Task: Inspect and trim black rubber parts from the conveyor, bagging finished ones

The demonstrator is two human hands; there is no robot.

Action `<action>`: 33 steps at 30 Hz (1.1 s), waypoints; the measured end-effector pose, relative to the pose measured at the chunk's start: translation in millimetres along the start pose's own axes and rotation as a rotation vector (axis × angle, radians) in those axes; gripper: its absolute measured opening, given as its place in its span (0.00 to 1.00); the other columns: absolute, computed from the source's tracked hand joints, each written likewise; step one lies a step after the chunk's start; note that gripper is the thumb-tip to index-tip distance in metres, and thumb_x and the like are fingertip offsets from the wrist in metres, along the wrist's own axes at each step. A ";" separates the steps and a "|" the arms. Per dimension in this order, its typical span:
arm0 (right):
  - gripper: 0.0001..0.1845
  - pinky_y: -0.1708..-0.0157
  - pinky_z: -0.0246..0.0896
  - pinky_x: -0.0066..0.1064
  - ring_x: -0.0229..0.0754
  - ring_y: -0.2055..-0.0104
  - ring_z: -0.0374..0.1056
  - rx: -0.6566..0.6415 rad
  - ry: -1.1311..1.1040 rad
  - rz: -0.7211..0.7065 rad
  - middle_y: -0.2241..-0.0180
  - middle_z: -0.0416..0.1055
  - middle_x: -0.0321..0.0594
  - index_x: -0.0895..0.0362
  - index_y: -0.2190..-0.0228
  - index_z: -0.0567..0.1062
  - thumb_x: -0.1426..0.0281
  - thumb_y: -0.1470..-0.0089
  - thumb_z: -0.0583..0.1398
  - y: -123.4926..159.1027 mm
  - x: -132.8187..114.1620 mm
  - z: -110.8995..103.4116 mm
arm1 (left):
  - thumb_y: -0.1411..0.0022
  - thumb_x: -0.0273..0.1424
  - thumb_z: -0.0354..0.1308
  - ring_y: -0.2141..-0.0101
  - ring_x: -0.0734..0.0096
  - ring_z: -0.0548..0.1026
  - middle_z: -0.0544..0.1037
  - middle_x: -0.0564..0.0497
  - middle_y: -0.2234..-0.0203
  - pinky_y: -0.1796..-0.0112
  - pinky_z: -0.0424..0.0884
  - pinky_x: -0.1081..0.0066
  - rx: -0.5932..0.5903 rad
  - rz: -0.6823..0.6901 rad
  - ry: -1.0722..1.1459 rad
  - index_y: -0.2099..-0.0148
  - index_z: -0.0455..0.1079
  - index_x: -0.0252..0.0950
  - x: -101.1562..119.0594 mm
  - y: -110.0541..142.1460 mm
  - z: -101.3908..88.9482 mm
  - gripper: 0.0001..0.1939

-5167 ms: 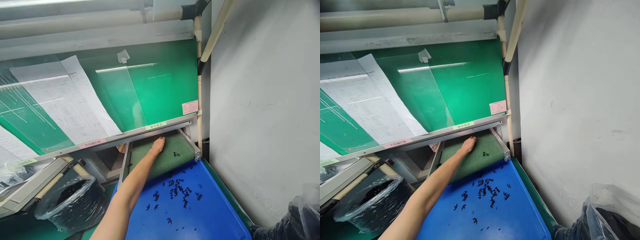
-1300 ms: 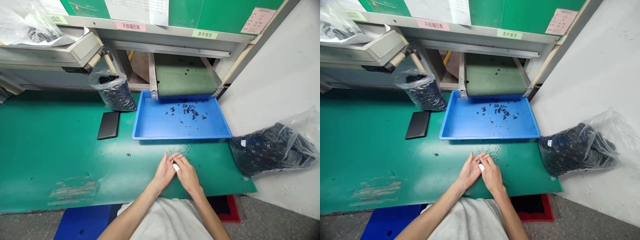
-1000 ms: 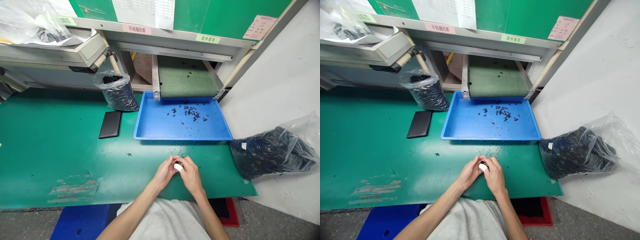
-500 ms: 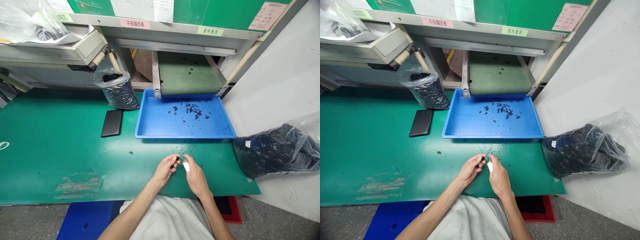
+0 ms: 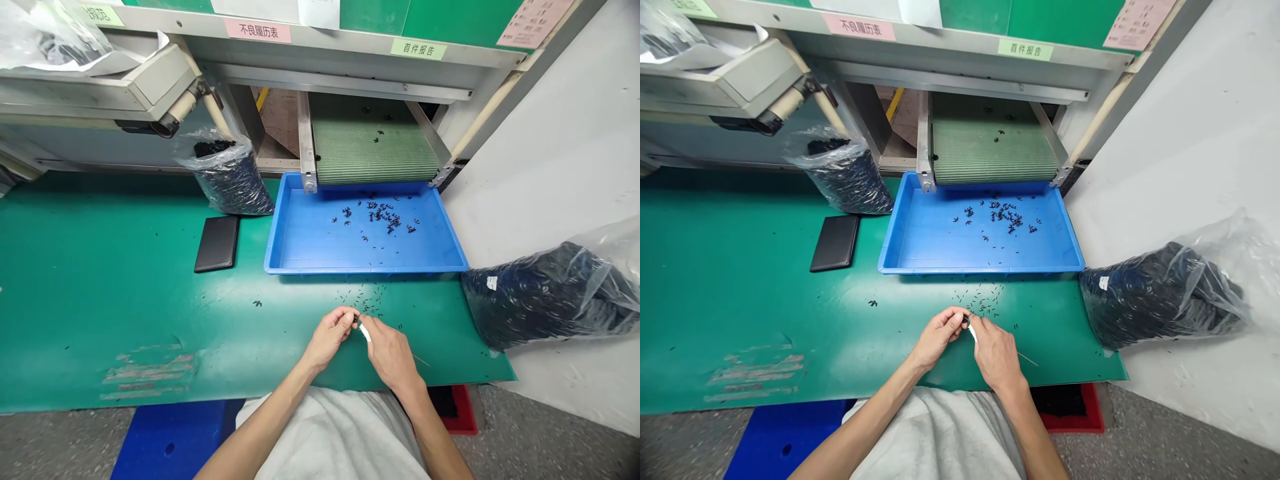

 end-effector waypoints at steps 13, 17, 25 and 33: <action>0.17 0.77 0.46 0.29 0.39 0.72 0.69 -0.118 -0.020 0.161 0.69 0.74 0.40 0.55 0.55 0.68 0.78 0.43 0.47 -1.0 -9.7 23.5 | 0.41 0.38 0.54 0.73 0.76 0.62 0.65 0.57 0.75 0.68 0.60 0.74 0.048 0.196 -0.196 0.60 0.64 0.37 -8.2 -9.7 -11.6 0.11; 0.18 0.73 0.48 0.28 0.40 0.71 0.66 -0.161 -0.352 0.325 0.72 0.73 0.37 0.53 0.59 0.70 0.79 0.48 0.48 -7.1 -7.8 38.5 | 0.42 0.37 0.56 0.74 0.77 0.62 0.64 0.58 0.77 0.70 0.59 0.75 0.104 0.201 -0.158 0.63 0.63 0.36 -19.8 -17.9 -15.7 0.10; 0.20 0.75 0.53 0.25 0.35 0.79 0.62 -0.124 -0.719 0.429 0.81 0.70 0.30 0.55 0.62 0.70 0.78 0.52 0.45 -21.9 17.0 50.0 | 0.44 0.40 0.59 0.79 0.81 0.59 0.67 0.56 0.78 0.77 0.54 0.77 0.095 0.092 0.043 0.61 0.67 0.33 -24.5 -23.7 -19.2 0.15; 0.16 0.70 0.54 0.29 0.40 0.65 0.66 0.146 -0.332 0.397 0.62 0.71 0.42 0.55 0.60 0.71 0.74 0.44 0.46 2.3 67.4 36.9 | 0.44 0.36 0.62 0.74 0.78 0.67 0.72 0.48 0.71 0.76 0.59 0.79 0.090 -0.038 0.450 0.58 0.70 0.30 -14.2 -20.7 -15.0 0.15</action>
Point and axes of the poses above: each hand's wrist, its own y-axis away from the middle knuckle, its own z-axis out of the palm, x = y × z, the point moved 3 cm from there along -y, towards the middle knuckle
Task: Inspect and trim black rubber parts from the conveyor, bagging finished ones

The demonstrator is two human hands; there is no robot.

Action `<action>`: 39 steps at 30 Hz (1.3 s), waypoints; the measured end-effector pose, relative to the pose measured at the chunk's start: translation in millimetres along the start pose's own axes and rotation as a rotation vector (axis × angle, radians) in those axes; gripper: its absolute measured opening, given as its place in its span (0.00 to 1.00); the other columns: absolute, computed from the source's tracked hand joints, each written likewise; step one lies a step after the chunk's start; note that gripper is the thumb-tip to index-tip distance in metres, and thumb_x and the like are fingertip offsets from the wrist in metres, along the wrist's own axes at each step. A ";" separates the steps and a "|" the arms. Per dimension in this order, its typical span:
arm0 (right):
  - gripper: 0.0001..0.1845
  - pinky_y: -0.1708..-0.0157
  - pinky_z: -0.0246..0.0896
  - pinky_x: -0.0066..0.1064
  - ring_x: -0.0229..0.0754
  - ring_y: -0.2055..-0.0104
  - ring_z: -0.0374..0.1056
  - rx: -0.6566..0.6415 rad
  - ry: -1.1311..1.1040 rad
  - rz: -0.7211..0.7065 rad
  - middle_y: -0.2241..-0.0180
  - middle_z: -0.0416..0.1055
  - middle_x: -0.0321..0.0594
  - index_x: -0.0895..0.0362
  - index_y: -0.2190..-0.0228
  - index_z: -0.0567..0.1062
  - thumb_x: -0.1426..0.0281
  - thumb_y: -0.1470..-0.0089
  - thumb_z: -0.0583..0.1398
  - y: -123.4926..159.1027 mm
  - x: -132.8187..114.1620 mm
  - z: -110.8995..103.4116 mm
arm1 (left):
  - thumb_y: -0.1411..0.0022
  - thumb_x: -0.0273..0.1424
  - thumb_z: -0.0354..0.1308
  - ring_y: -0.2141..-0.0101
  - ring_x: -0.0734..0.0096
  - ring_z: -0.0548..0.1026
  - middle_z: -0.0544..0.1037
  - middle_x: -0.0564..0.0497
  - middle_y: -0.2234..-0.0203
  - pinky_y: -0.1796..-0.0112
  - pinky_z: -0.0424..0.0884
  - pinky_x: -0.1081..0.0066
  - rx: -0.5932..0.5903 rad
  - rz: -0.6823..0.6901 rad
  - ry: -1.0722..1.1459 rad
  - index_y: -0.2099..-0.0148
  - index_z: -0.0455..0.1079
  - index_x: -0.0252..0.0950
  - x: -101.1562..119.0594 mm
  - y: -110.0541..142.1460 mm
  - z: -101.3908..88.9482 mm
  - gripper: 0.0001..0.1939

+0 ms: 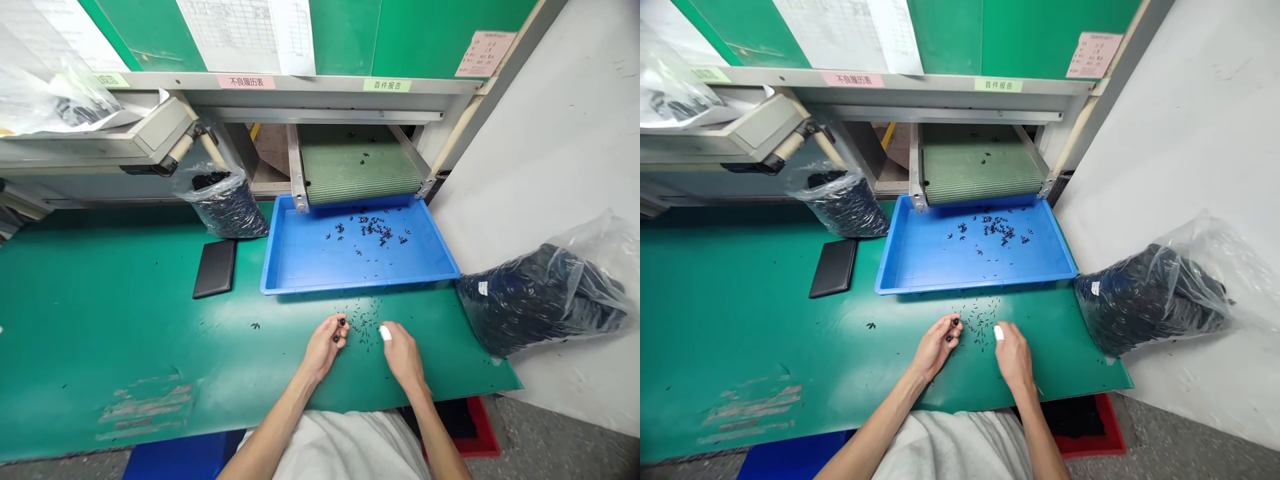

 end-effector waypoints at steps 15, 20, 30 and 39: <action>0.13 0.78 0.48 0.28 0.36 0.72 0.64 0.309 0.491 -0.248 0.68 0.66 0.39 0.54 0.59 0.68 0.76 0.42 0.48 -13.1 -12.7 40.4 | 0.38 0.22 0.47 0.66 0.69 0.76 0.74 0.41 0.68 0.67 0.75 0.74 0.093 -0.075 0.458 0.66 0.70 0.28 12.5 0.6 0.6 0.10; 0.15 0.73 0.53 0.29 0.39 0.68 0.64 0.353 0.436 -0.283 0.67 0.66 0.41 0.56 0.59 0.68 0.78 0.42 0.46 -9.9 -1.2 24.5 | 0.42 0.14 0.48 0.61 0.67 0.76 0.75 0.40 0.62 0.60 0.75 0.70 0.120 -0.011 0.425 0.60 0.69 0.28 20.3 6.5 0.7 0.12; 0.18 0.67 0.58 0.34 0.43 0.63 0.63 0.331 0.350 -0.289 0.63 0.68 0.42 0.52 0.58 0.70 0.78 0.44 0.48 1.6 35.3 6.5 | 0.44 0.26 0.61 0.85 0.89 0.56 0.65 0.57 0.79 0.88 0.50 0.85 -0.096 -0.026 0.225 0.59 0.68 0.29 54.5 -4.7 38.7 0.10; 0.13 0.71 0.63 0.34 0.46 0.63 0.70 0.337 0.163 -0.410 0.63 0.74 0.38 0.43 0.61 0.73 0.70 0.47 0.55 -1.1 67.6 24.0 | 0.47 0.31 0.64 0.84 0.87 0.54 0.59 0.60 0.82 0.85 0.44 0.84 -0.124 0.135 -0.046 0.61 0.68 0.29 149.9 -69.2 93.5 0.13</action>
Point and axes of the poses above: each hand's wrist, its own y-axis away from the middle knuckle, its own z-axis out of the palm, x = y × z, the point moved 3 cm from there along -y, towards the middle knuckle
